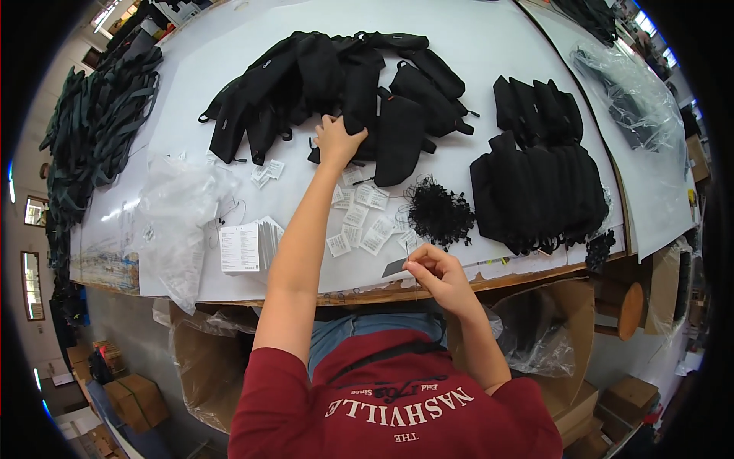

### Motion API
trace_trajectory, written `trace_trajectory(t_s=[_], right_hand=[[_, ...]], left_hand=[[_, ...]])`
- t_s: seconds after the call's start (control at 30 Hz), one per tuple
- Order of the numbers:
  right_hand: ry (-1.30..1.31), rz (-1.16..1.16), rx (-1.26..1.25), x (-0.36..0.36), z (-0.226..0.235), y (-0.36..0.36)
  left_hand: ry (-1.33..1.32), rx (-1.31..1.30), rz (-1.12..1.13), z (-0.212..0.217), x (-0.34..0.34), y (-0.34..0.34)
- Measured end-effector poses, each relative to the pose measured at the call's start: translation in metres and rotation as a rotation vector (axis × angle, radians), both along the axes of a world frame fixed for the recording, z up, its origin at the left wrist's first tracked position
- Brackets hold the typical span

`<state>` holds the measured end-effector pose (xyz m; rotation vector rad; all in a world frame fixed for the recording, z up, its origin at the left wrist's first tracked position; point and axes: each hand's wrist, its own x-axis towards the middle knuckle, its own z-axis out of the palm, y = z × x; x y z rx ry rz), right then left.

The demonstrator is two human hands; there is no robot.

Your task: Attaching a tag and inserting a silica gel packet into black pouches at a manufacturing workstation.

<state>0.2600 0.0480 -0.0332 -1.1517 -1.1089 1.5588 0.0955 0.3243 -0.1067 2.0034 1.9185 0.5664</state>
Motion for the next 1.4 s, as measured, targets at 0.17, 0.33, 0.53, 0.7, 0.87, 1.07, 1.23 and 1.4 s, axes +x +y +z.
trace_trajectory(t_s=[0.17,0.33,0.53,0.7,0.87,1.07,1.23,1.4], right_hand=[[0.004,0.021,-0.021,0.007,-0.004,-0.004],[0.011,0.009,-0.063,0.008,-0.008,-0.009],[-0.05,0.14,-0.086,0.013,-0.006,-0.003],[-0.173,0.225,-0.137,0.006,-0.003,-0.007],[-0.352,0.215,-0.088,-0.013,0.0,-0.011],[-0.51,0.249,0.035,-0.051,-0.001,-0.009],[-0.676,0.281,0.155,-0.075,-0.003,-0.002],[-0.775,0.273,0.271,-0.094,-0.008,-0.001]], left_hand=[[-0.26,0.407,-0.046,0.062,-0.027,0.006],[-0.621,0.096,-0.235,0.133,-0.073,-0.017],[-0.438,-0.539,-0.477,0.12,-0.118,-0.069],[0.112,0.129,-0.421,0.061,-0.115,-0.117],[-0.183,0.155,-0.12,0.064,-0.123,-0.201],[-0.209,-0.182,0.072,0.024,-0.136,-0.282],[-0.483,-0.12,0.086,0.013,-0.131,-0.294],[-0.715,-0.112,0.054,0.024,-0.12,-0.3]])
